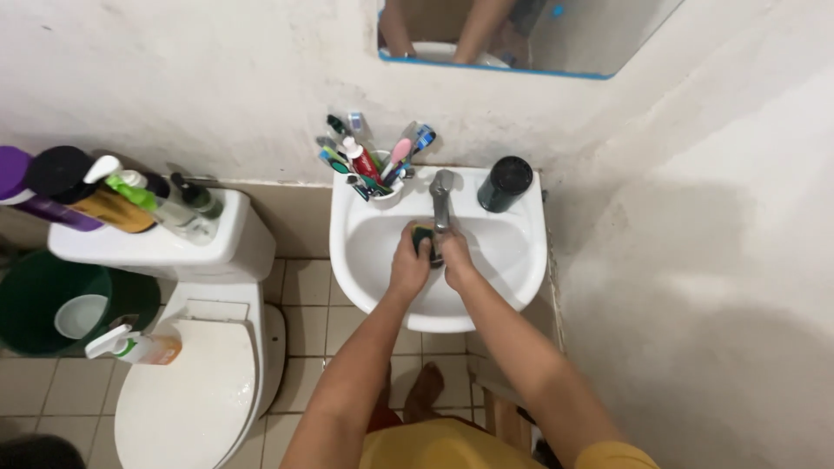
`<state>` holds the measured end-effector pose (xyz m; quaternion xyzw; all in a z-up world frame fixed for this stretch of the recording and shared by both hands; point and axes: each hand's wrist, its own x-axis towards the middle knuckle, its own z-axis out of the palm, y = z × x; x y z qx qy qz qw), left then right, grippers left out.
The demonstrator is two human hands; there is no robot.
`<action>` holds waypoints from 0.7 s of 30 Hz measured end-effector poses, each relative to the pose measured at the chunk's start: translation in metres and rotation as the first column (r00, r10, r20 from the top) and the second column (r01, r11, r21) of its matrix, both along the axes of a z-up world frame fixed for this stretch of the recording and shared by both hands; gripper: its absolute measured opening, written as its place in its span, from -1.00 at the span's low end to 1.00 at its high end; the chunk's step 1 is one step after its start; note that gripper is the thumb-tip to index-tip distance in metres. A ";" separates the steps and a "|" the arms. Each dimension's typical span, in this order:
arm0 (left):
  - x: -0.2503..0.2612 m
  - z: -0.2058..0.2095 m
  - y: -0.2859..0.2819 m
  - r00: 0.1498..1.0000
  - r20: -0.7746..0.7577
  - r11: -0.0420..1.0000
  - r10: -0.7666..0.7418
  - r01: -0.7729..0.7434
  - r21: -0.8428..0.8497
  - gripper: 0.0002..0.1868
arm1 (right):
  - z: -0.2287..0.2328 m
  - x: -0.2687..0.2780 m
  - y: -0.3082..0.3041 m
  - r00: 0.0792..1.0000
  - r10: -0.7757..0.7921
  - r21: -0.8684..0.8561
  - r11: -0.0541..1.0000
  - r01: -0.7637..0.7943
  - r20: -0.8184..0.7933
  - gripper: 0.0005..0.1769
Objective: The recorder is cleaning a bathroom sink using a sponge and water.
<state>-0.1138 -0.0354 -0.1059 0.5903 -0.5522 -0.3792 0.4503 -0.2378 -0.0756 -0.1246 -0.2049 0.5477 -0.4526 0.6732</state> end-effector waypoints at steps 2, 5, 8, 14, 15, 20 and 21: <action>-0.003 -0.001 0.000 0.989 0.083 0.987 -0.126 0.116 0.114 -0.45 | 0.018 -0.001 0.014 0.996 -0.032 0.043 0.999 0.028 0.081 -0.68; -0.008 -0.015 -0.003 0.925 0.353 0.985 -0.138 0.167 -0.051 -0.62 | 0.022 0.001 0.015 0.947 -0.054 0.103 0.994 0.022 0.317 -0.66; -0.004 -0.007 -0.004 0.897 0.441 0.983 -0.003 0.083 -0.162 -0.58 | 0.025 0.011 0.021 0.886 -0.067 0.129 0.992 0.008 0.460 -0.70; -0.001 -0.073 -0.033 0.866 -0.472 0.887 0.167 0.077 0.456 -0.35 | 0.020 0.026 0.026 0.962 -0.137 0.077 0.989 0.122 0.234 -0.82; 0.003 -0.067 -0.035 0.653 -0.692 0.731 0.308 0.303 0.611 -0.24 | 0.011 0.025 0.027 0.978 -0.152 0.039 0.988 0.147 0.144 -0.82; -0.007 -0.023 -0.025 0.721 -0.665 0.586 0.194 0.459 0.668 -0.27 | 0.049 0.032 0.028 0.981 -0.155 0.100 0.981 0.167 -0.117 -0.65; -0.010 -0.008 -0.022 0.774 -0.614 0.536 0.155 0.456 0.710 -0.27 | 0.069 0.036 0.031 0.974 -0.109 0.144 0.980 0.140 -0.201 -0.58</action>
